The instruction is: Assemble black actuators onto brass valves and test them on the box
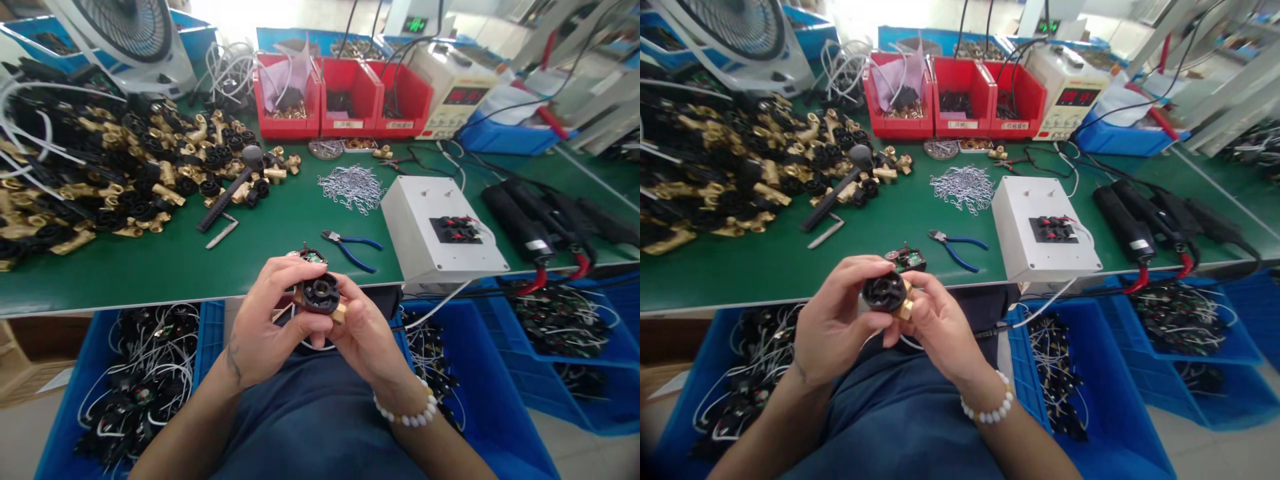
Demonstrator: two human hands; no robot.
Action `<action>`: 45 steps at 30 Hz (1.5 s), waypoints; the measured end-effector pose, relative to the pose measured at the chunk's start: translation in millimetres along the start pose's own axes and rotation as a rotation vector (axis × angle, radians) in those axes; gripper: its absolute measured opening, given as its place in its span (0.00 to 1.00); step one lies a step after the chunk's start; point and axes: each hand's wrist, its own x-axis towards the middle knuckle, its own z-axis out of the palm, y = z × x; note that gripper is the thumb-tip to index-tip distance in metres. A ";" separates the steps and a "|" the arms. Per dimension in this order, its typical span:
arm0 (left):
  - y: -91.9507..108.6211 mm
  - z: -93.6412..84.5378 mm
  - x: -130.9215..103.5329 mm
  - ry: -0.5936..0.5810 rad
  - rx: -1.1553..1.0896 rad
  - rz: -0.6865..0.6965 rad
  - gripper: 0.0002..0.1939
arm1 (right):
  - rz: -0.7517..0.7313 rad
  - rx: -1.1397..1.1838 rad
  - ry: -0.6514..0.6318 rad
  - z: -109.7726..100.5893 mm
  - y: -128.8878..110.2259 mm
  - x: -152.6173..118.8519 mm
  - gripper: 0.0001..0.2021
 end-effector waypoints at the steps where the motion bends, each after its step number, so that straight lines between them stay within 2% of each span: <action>1: 1.4 0.9 0.4 -0.013 -0.043 -0.018 0.22 | 0.039 0.047 -0.029 -0.4 0.4 0.9 0.26; 4: 4.1 3.2 -0.4 -0.066 -0.158 -0.060 0.22 | 0.185 0.164 -0.088 -2.6 0.6 3.4 0.29; 6: 5.0 3.7 -2.2 -0.083 -0.214 -0.102 0.20 | 0.240 0.186 -0.099 -4.0 -0.8 3.5 0.27; 9: 6.1 2.7 -4.6 -0.088 -0.256 -0.138 0.19 | 0.190 0.164 -0.099 -4.7 -4.3 1.3 0.24; 12: 8.3 -0.8 -2.3 -0.088 -0.206 -0.127 0.19 | 0.057 0.093 -0.059 -6.1 -7.2 -1.4 0.21; 14: 8.6 -4.1 2.6 -0.024 -0.076 -0.119 0.15 | -0.049 0.004 0.007 -8.5 -8.2 -2.5 0.20; 16: 5.6 -6.2 8.3 0.044 0.195 -0.129 0.11 | -0.127 -0.093 0.085 -11.9 -8.9 -3.5 0.21; 17: 2.3 -6.0 10.7 0.049 0.373 -0.139 0.13 | -0.151 -0.135 0.116 -13.8 -9.2 -4.1 0.22; 20: -12.9 2.9 12.7 -0.070 0.848 -0.156 0.25 | -0.202 -0.216 0.129 -18.6 -10.1 -6.3 0.24; 23: -29.4 20.0 9.4 -0.191 0.981 -0.170 0.28 | -0.237 -0.274 0.104 -21.0 -11.0 -8.9 0.21; 26: -40.2 31.1 8.9 -0.194 0.943 -0.194 0.25 | -0.253 -0.312 0.094 -20.9 -11.9 -10.9 0.20; 29: -43.9 28.5 12.9 -0.115 0.813 -0.222 0.20 | -0.249 -0.284 0.087 -19.2 -13.1 -12.8 0.20; 31: -43.0 21.4 16.1 -0.029 0.552 -0.279 0.20 | -0.214 -0.214 0.073 -17.5 -13.9 -13.6 0.20; 35: -34.8 8.2 21.3 0.107 -0.186 -0.487 0.21 | -0.082 -0.121 0.055 -14.1 -13.4 -12.8 0.20; 38: -25.9 6.0 25.6 0.143 -0.461 -0.569 0.19 | 0.017 -0.085 0.063 -11.5 -11.4 -11.4 0.20; 42: -15.8 10.3 27.1 0.202 -0.496 -0.630 0.25 | 0.064 -0.051 0.067 -8.3 -9.0 -11.6 0.21; 43: -13.9 11.6 26.0 0.205 -0.454 -0.613 0.26 | 0.059 -0.057 0.074 -7.6 -8.2 -11.9 0.21; 45: -11.0 13.5 22.4 0.189 -0.263 -0.482 0.26 | 0.031 -0.093 0.102 -6.2 -6.4 -12.4 0.21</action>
